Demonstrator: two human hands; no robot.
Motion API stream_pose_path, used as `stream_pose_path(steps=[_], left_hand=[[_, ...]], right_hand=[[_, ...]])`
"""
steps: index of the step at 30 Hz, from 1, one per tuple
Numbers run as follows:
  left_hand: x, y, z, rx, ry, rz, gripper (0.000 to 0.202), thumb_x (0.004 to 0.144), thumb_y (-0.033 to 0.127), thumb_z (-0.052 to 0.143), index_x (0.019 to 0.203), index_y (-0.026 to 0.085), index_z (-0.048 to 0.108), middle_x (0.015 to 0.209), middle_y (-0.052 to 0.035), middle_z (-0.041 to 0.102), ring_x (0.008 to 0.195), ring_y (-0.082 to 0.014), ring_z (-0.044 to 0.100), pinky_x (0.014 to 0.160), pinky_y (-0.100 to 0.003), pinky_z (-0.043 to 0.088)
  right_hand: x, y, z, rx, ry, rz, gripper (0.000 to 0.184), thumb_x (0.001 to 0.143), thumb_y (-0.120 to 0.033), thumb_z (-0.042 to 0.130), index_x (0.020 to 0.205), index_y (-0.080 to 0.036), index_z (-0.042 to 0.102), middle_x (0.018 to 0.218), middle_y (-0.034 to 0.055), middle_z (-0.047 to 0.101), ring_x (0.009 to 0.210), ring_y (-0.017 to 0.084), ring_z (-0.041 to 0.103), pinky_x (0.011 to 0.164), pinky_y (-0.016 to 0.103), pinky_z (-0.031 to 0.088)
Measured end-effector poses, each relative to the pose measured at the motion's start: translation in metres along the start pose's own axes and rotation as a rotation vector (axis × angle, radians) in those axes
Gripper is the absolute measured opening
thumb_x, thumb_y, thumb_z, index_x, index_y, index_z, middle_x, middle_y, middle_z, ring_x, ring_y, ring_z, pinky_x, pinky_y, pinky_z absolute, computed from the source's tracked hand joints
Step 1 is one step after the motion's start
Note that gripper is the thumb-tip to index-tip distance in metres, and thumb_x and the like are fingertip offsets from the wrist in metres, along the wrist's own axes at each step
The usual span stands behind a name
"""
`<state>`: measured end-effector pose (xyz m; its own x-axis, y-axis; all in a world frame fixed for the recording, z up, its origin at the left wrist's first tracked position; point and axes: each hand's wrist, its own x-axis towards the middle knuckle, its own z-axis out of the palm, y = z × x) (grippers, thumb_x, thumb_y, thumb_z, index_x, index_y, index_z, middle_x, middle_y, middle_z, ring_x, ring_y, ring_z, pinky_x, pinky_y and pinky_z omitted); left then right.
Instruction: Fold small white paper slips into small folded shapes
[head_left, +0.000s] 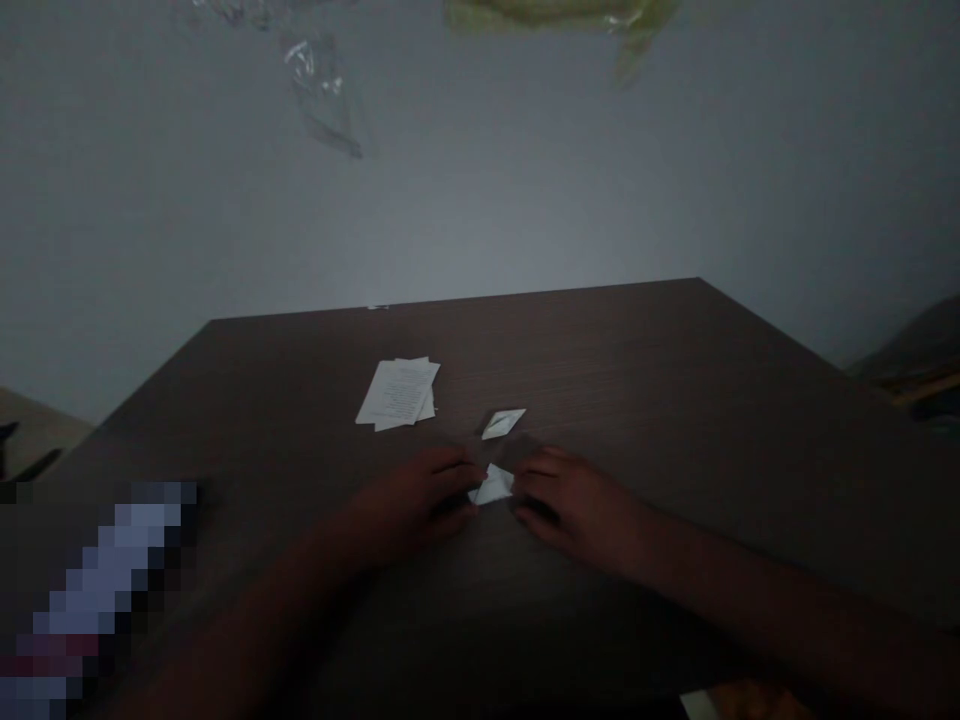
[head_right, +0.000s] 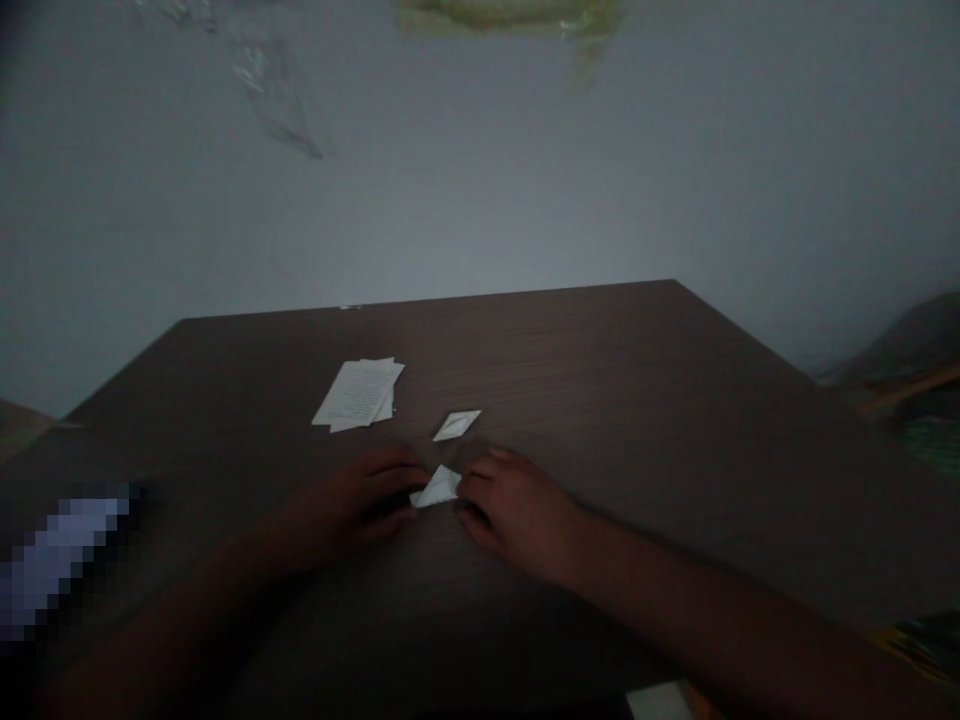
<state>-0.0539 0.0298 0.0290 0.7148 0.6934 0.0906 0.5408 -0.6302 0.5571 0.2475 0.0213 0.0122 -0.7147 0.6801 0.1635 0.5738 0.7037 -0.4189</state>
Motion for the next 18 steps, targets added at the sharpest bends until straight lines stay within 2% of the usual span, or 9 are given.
stream_pose_path(steps=[3,5,11,18], left_hand=[[0.000,-0.002,0.003,0.003,0.050,-0.028,0.023,0.116,0.023,0.065,0.132,0.025,0.082,0.122,-0.0071,0.085,0.112,-0.0273,0.082,0.103,-0.038,0.067],[0.001,-0.004,0.007,-0.028,0.079,-0.029,0.022,0.116,0.022,0.063,0.128,0.026,0.082,0.116,-0.0058,0.086,0.106,-0.0261,0.083,0.098,-0.037,0.067],[0.004,-0.009,0.017,-0.042,0.175,-0.009,0.019,0.114,0.019,0.064,0.117,0.023,0.082,0.120,-0.0078,0.084,0.104,-0.0234,0.082,0.095,-0.037,0.068],[0.005,-0.007,0.020,0.095,0.097,-0.042,0.020,0.116,0.019,0.064,0.109,0.021,0.082,0.122,-0.0104,0.082,0.110,-0.0268,0.080,0.102,-0.041,0.068]], right_hand=[[-0.001,0.000,0.000,-0.004,0.007,-0.016,0.006,0.112,-0.020,0.076,0.113,-0.020,0.082,0.116,0.0104,0.083,0.110,0.029,0.077,0.103,0.046,0.064],[-0.002,-0.001,-0.001,-0.016,0.008,-0.025,0.006,0.112,-0.021,0.076,0.112,-0.020,0.082,0.115,0.0100,0.083,0.109,0.028,0.076,0.103,0.046,0.064],[-0.003,-0.003,0.004,-0.084,0.034,-0.041,0.005,0.111,-0.022,0.078,0.109,-0.020,0.082,0.117,0.0115,0.082,0.110,0.030,0.075,0.103,0.048,0.064],[-0.004,-0.005,0.005,-0.127,0.041,-0.045,0.010,0.114,-0.024,0.073,0.113,-0.018,0.081,0.120,0.0130,0.082,0.112,0.032,0.075,0.105,0.051,0.065]])
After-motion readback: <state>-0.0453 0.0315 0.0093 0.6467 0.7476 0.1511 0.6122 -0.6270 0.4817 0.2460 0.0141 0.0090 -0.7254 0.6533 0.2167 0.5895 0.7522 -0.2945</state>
